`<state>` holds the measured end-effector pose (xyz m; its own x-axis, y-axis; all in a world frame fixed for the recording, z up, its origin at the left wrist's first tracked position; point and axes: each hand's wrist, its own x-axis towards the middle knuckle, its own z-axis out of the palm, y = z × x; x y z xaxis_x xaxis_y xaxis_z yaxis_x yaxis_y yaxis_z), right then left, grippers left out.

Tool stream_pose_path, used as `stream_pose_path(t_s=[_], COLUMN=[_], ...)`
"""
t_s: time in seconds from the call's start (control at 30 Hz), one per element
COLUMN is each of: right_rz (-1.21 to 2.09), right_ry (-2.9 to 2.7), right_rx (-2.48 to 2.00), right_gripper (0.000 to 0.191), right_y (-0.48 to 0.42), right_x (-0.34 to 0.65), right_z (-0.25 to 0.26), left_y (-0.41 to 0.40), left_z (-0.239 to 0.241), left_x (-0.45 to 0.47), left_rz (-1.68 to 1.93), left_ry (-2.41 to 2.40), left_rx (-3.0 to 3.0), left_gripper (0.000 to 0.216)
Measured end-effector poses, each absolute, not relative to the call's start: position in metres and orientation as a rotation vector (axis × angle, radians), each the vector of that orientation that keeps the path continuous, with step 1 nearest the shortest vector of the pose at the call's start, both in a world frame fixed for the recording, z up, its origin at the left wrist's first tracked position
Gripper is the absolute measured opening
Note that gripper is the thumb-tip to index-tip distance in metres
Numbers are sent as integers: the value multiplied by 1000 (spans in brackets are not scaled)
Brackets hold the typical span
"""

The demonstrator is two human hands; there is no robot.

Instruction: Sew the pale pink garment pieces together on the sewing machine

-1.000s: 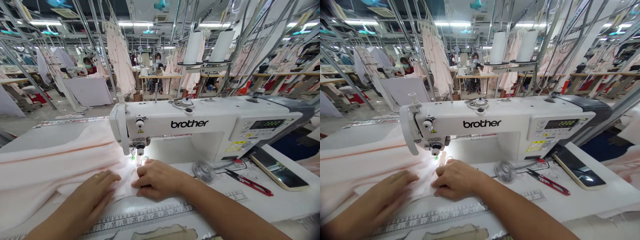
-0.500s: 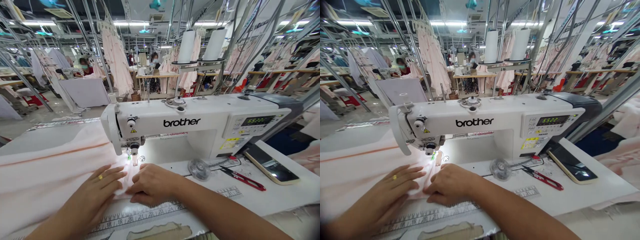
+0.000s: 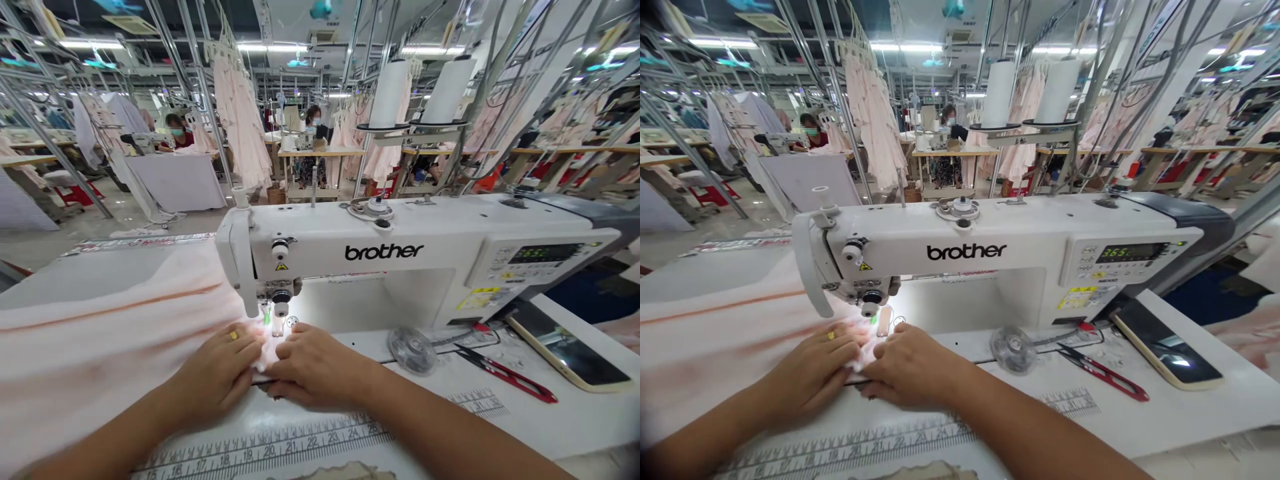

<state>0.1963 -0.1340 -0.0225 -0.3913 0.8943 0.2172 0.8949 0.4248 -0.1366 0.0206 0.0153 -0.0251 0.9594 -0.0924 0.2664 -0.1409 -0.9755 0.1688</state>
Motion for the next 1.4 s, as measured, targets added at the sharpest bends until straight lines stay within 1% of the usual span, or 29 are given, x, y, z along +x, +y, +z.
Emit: stream_pose_path(t_s=[0.17,0.23,0.37,0.5,0.63,0.8,0.93,1.0,1.17,1.27,1.4], right_rz=[1,27,90,143,140,129,27,-8,94,98,29], right_ry=[-2364,-2366,-2367,-2340,-2347,-2394,-2342,-2292,-2320,-2340,-2309], right_rx=[-1616,-1586,-1538,-1521,-1519,-1468,-1495,-1533,-1555,-1590,-1692], right_gripper=[30,28,24,22,24,21,25,23,20,17,17], right_y=[-131,-131,-131,-131,-131,-131,-128,-127,-129,-130,-128], right_x=[200,203,206,205,204,209,215,216,214,211,208], right_z=[-21,-22,-24,-24,-23,-21,-18,-17,-17,-18,-18], left_y=[27,27,25,26,25,23,21,20,18,18,25], left_z=[-24,-26,-26,-24,-23,-19,-16,-15,-14,-15,-21], left_x=[31,29,23,21,22,23,24,23,18,16,16], left_rz=[443,421,403,426,474,378,379,375,341,410,570], left_ry=[-197,-153,-113,-180,-290,-267,-297,-313,-322,-331,-357], left_rx=[2931,2915,2887,2862,2886,2876,2896,2917,2938,2954,2995], left_gripper=[14,14,21,21,21,23,24,23,24,28,34])
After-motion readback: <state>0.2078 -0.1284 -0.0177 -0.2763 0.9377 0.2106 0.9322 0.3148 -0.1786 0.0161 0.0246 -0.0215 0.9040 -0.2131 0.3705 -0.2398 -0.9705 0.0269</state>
